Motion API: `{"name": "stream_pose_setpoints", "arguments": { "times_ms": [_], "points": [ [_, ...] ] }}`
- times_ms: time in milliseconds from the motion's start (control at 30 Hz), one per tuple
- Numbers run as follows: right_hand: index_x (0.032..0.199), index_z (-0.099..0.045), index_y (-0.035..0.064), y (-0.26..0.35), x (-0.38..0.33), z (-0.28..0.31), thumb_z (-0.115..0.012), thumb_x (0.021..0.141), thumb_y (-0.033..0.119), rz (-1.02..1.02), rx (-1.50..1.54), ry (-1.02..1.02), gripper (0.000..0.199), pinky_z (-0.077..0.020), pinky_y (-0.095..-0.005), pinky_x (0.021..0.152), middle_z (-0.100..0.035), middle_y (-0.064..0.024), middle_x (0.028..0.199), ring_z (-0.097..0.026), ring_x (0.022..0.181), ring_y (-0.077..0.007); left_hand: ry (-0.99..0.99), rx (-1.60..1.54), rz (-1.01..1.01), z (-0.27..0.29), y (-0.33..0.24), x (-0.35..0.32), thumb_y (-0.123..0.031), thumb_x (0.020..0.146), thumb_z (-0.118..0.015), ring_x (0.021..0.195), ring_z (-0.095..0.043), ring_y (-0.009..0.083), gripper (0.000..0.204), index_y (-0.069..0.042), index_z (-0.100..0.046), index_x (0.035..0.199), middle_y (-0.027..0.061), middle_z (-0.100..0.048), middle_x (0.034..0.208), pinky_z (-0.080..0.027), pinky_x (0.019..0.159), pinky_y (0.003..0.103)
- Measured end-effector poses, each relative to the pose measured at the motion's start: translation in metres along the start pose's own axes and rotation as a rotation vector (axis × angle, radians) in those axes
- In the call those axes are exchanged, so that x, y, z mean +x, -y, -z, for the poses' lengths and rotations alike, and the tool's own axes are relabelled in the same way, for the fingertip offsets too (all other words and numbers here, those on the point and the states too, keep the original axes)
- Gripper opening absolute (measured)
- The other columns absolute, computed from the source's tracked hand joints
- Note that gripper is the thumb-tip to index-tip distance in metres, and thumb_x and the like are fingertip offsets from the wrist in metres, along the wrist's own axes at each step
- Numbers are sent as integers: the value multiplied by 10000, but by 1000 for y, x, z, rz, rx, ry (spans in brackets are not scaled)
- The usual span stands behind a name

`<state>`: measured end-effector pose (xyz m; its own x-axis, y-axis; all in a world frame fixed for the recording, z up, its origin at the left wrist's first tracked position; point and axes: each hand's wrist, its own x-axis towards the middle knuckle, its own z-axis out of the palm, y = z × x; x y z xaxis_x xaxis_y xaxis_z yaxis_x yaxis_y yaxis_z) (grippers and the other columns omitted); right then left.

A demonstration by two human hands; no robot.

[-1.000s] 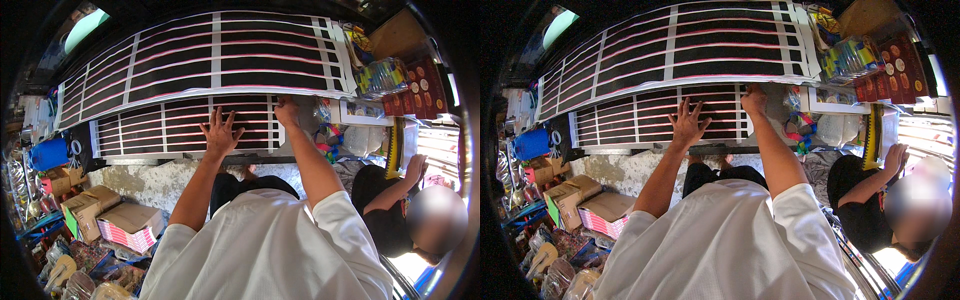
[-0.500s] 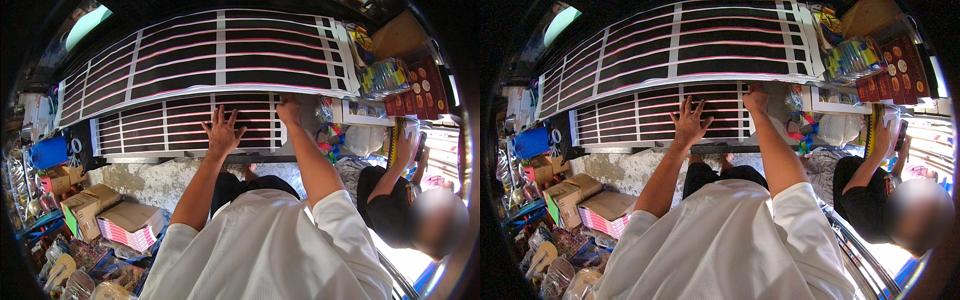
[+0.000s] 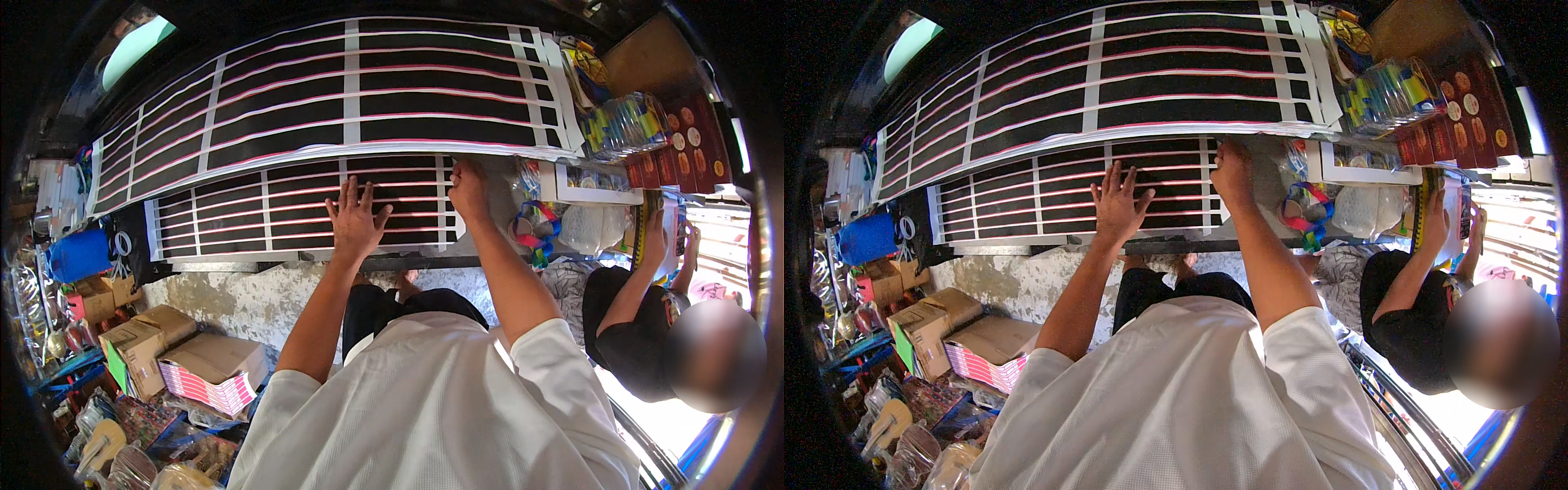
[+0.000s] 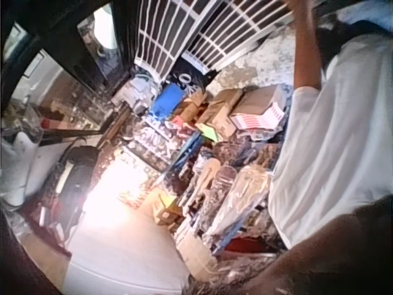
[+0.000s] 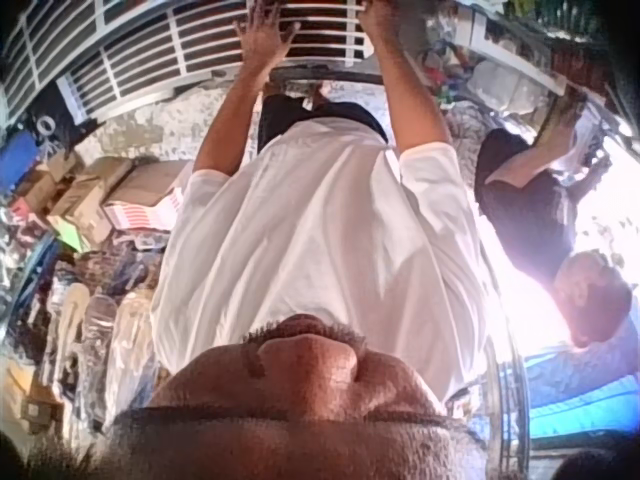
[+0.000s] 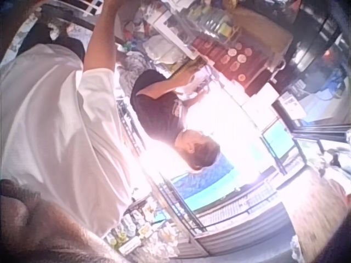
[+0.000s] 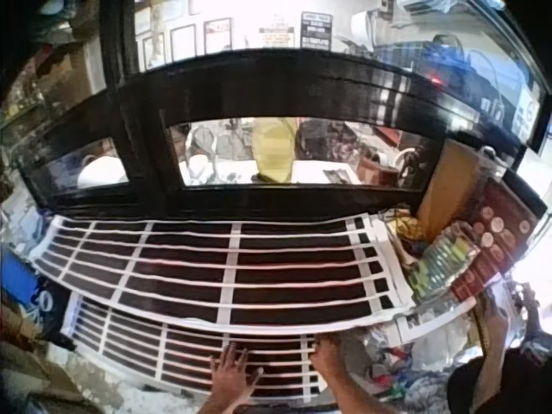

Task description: The person assembles a metal grill by aligning and pressing together white-framed panels with pink horizontal bars. They then place a red printed sheet over the assembled grill and handle a black cloth and a white cable on the table.

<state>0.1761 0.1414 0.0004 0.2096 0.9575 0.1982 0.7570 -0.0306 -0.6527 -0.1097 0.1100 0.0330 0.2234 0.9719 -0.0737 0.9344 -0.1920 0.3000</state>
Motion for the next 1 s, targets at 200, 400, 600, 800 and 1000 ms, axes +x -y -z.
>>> {"name": "stream_pose_setpoints", "arguments": {
  "times_ms": [200, 400, 600, 800, 1000],
  "points": [
    [967, -639, 6, -5, 1, -6, -722, 790, -81, 41, -9, -12, 214, -525, -579, 847, -654, -219, 1001, -656, 992, -479, -70, 21, -50, 2, 0, -2, -623, 1056, -637, 1559, -392, 481, 719, -133, -602, 1580, 292, -416, 1656, -263, 1235, 771],
    [973, -626, 29, -4, 1, -3, -663, 823, -100, 26, -1, -2, 201, -523, -564, 849, -657, -209, 987, -647, 999, -462, -166, -24, -129, 2, -6, 0, -560, 1029, -699, 1379, -521, 445, 649, -83, -678, 1469, 255, -537, 1426, -368, 1166, 732],
    [993, -627, 24, -4, 1, -2, -664, 836, -91, -12, 21, 20, 199, -522, -566, 871, -658, -212, 1022, -644, 1021, -463, -182, -34, -181, -3, -12, 5, -556, 1022, -711, 1321, -553, 416, 691, -4, -671, 1436, 230, -570, 1342, -405, 1155, 645],
    [1004, -633, 24, -6, 0, -2, -663, 847, -86, -22, 74, 33, 194, -522, -565, 876, -661, -219, 1046, -640, 1015, -471, -154, -57, -223, -4, -21, 9, -540, 1013, -734, 1304, -578, 408, 719, 53, -661, 1412, 228, -588, 1334, -402, 1183, 620],
    [1033, -652, 28, -9, -1, -3, -652, 852, -93, -34, 33, 36, 217, -532, -558, 891, -658, -226, 1076, -650, 1033, -448, -137, -84, -234, -3, -31, 11, -513, 1006, -756, 1330, -588, 423, 711, 72, -661, 1399, 242, -606, 1372, -403, 1209, 609]
  ]
}}
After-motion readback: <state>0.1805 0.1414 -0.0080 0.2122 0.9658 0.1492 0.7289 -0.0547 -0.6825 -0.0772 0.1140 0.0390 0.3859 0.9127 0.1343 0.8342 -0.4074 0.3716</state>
